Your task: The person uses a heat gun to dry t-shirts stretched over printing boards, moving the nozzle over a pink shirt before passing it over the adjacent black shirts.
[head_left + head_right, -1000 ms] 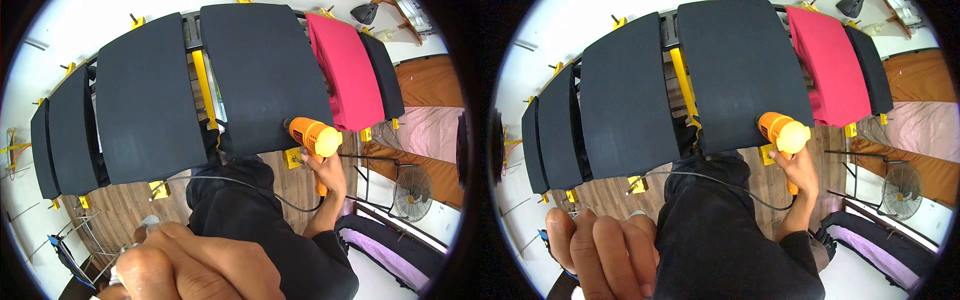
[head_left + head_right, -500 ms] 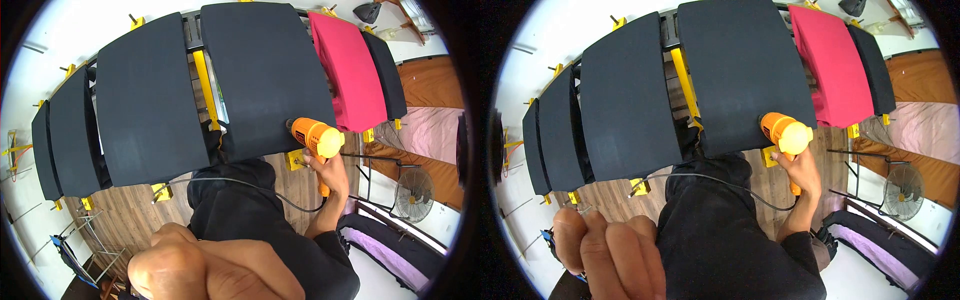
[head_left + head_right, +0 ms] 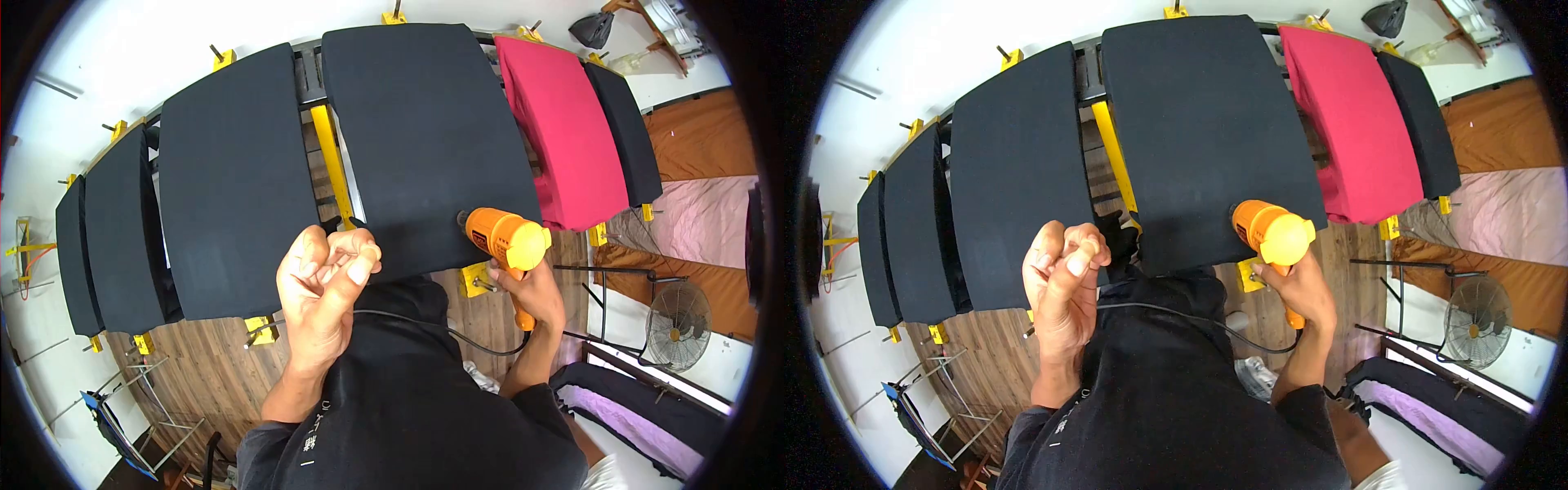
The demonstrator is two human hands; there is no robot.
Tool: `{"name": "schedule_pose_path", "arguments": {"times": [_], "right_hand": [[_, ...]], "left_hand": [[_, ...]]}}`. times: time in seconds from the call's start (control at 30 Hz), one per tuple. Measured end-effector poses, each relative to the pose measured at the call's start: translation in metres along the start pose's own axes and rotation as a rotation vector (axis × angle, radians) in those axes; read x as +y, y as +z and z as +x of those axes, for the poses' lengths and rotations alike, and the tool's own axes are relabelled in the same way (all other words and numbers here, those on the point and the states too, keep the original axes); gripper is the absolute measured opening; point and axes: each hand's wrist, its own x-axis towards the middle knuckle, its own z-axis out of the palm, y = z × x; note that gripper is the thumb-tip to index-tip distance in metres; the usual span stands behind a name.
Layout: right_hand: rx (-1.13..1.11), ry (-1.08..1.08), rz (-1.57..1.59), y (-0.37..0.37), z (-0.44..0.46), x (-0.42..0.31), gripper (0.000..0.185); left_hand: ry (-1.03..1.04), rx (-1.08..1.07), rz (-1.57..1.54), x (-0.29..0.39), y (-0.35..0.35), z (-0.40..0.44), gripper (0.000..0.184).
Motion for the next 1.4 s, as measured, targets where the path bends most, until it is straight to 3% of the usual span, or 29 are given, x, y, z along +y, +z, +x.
{"name": "schedule_pose_path", "arguments": {"times": [0.3,0.4,0.5,0.63,0.67,0.77,0.87,1.0,1.1,1.17,1.27,1.37,1.4], "right_hand": [[-0.031,-0.009,-0.044,0.001,-0.004,-0.007,0.032],[0.024,-0.04,-0.137,0.007,-0.008,-0.01,0.034],[-0.077,-0.013,-0.085,-0.001,-0.01,-0.007,0.035],[0.037,-0.012,-0.076,0.005,-0.012,0.002,0.04],[-0.003,0.009,-0.072,0.003,-0.012,0.0,0.04],[-0.057,0.05,-0.065,0.0,-0.011,-0.002,0.038],[0.046,-0.011,-0.137,0.007,-0.015,-0.01,0.036],[-0.036,0.03,-0.024,0.001,-0.014,-0.004,0.034],[0.009,0.039,0.014,0.0,-0.015,-0.002,0.032],[-0.015,0.005,0.013,-0.002,-0.013,0.003,0.032],[0.025,0.13,0.121,-0.002,-0.01,-0.001,0.031],[0.051,-0.037,-0.057,-0.002,-0.006,0.011,0.03],[0.045,-0.003,-0.009,-0.001,-0.007,0.008,0.03]], "left_hand": [[0.11,0.041,0.324,-0.003,-0.055,-0.028,0.035],[0.215,0.372,0.557,0.002,-0.1,-0.05,0.034],[0.314,0.705,0.725,0.013,-0.165,-0.084,0.032],[0.367,1.037,0.86,0.026,-0.245,-0.143,0.025],[0.434,1.055,0.873,0.018,-0.268,-0.153,0.02],[0.381,1.187,0.972,-0.013,-0.315,-0.167,0.024],[0.339,1.09,0.915,-0.046,-0.323,-0.166,0.042],[0.38,0.952,0.858,-0.073,-0.331,-0.156,0.059],[0.319,0.933,0.898,-0.072,-0.332,-0.159,0.059],[0.382,0.98,0.908,-0.077,-0.332,-0.152,0.054],[0.48,1.022,0.869,-0.088,-0.344,-0.146,0.046],[0.614,1.049,0.888,-0.092,-0.35,-0.135,0.038],[0.627,1.062,0.894,-0.092,-0.35,-0.133,0.036]]}}
